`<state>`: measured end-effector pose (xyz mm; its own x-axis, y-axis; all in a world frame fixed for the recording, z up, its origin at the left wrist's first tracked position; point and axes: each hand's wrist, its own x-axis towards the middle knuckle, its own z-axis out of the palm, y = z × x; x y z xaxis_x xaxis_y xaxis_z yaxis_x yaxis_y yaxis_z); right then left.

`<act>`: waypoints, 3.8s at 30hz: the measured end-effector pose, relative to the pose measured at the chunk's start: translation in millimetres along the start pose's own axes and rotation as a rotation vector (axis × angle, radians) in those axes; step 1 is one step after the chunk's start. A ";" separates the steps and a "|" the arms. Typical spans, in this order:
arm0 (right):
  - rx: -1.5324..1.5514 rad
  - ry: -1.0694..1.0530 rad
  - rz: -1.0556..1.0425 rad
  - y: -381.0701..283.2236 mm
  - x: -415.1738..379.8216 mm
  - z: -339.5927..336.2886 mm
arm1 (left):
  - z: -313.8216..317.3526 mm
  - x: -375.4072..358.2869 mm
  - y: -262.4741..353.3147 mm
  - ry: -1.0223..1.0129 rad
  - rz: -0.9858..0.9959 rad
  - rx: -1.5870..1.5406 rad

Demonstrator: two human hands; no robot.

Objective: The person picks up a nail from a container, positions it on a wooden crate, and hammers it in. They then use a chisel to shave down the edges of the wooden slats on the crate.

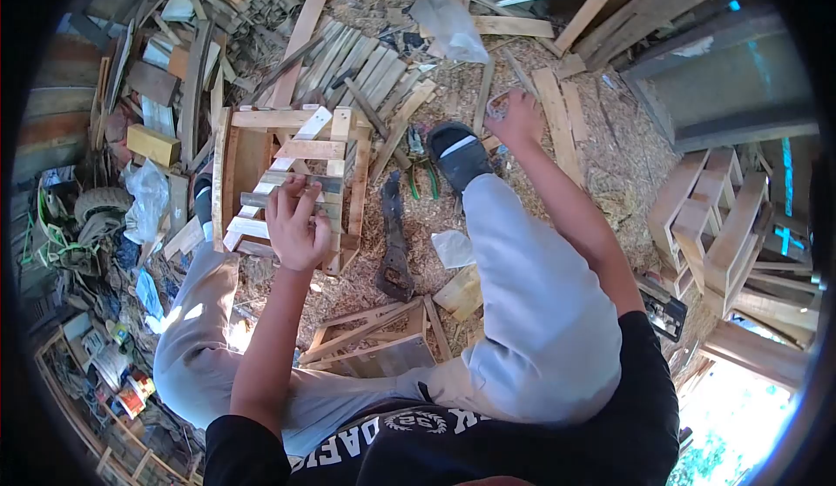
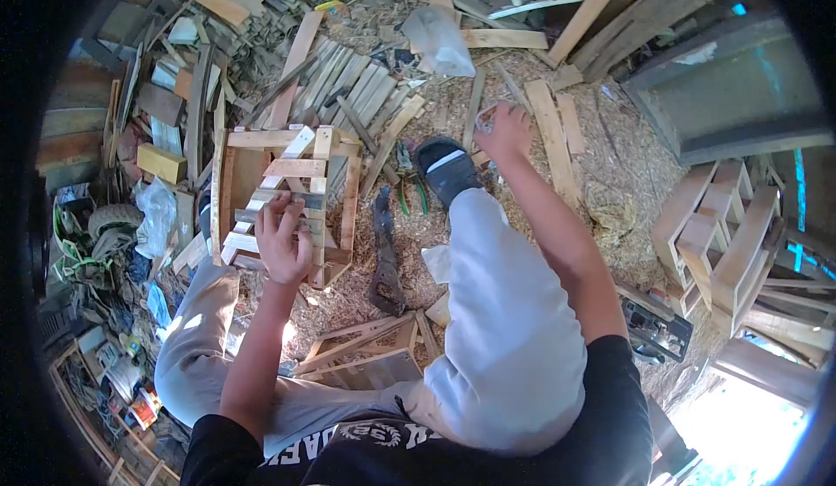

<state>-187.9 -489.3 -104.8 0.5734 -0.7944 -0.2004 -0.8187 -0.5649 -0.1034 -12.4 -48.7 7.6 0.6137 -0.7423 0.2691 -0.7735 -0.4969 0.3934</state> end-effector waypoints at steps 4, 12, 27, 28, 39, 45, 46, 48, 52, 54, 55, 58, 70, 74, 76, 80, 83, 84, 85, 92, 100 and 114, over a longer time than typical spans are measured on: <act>0.129 0.138 -0.286 -29.9 8.1 -28.3 | -0.7 0.7 -1.8 -0.009 -0.009 -0.005; 0.129 -0.068 -1.042 -111.7 28.6 -50.2 | -0.2 -0.2 -3.0 -0.015 -0.032 -0.014; 0.368 0.064 -0.785 -91.8 43.4 21.5 | -1.3 1.8 -2.9 -0.031 -0.028 -0.012; 0.344 0.084 -0.783 -95.5 41.3 21.2 | -1.3 1.9 -3.1 -0.033 -0.030 -0.009; 0.298 -0.033 -0.988 -110.9 35.4 7.5 | -1.1 3.2 -3.2 -0.022 -0.019 0.009; 0.206 -0.016 -0.912 -121.2 33.6 23.1 | -0.4 3.6 -3.5 -0.011 -0.020 -0.007; 0.177 -0.029 -0.895 -122.5 32.8 24.6 | -0.5 3.6 -3.4 -0.008 -0.017 -0.002; 0.149 -0.043 -0.877 -123.4 30.6 23.7 | -0.4 3.8 -3.1 -0.006 -0.015 0.004; 0.095 -0.064 -0.875 -121.5 24.4 19.9 | -1.4 3.4 -2.0 -0.011 -0.035 -0.018; 0.072 -0.065 -0.904 -121.0 22.5 16.2 | -1.4 3.9 -1.3 -0.009 -0.035 -0.021; 0.023 -0.064 -0.914 -121.9 20.9 13.3 | -1.6 3.8 -1.0 -0.014 -0.041 -0.020; -0.027 -0.071 -0.933 -124.9 18.8 13.0 | -0.9 2.4 -2.4 -0.020 -0.044 -0.020; -0.095 -0.023 -0.915 -124.3 12.9 12.6 | -1.7 3.7 -0.2 -0.022 -0.046 -0.020; -0.163 0.002 -0.872 -130.4 10.1 17.9 | -2.6 3.4 -0.3 -0.032 -0.054 -0.017; -0.149 -0.017 -0.882 -129.7 14.0 17.3 | -2.3 3.3 -0.6 -0.032 -0.050 -0.015; 0.000 -0.087 -0.926 -122.4 21.8 14.7 | -1.7 3.4 -1.4 -0.011 -0.035 -0.025; 0.007 -0.094 -0.935 -122.3 20.8 2.8 | -2.2 3.4 -1.3 -0.016 -0.034 -0.023; 0.006 -0.094 -0.935 -122.3 21.2 1.4 | -2.6 3.7 -0.7 -0.016 -0.033 -0.024; -0.001 -0.086 -0.949 -123.3 21.6 0.6 | -3.1 4.0 -0.2 -0.018 -0.035 -0.023; -0.136 0.024 -1.014 -130.3 24.4 20.7 | -0.9 3.8 -1.3 -0.006 -0.027 -0.017; -0.126 0.019 -1.051 -128.6 19.3 11.4 | -1.8 3.9 -1.3 -0.015 -0.039 -0.016; -0.205 -0.078 -1.007 -135.9 27.8 1.1 | 0.4 1.1 -3.4 -0.020 -0.042 -0.006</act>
<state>-60.7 -434.4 -97.4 0.9810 0.0811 -0.1764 0.0656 -0.9936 -0.0916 -9.1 -48.0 6.2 0.6421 -0.7298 0.2348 -0.7463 -0.5249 0.4093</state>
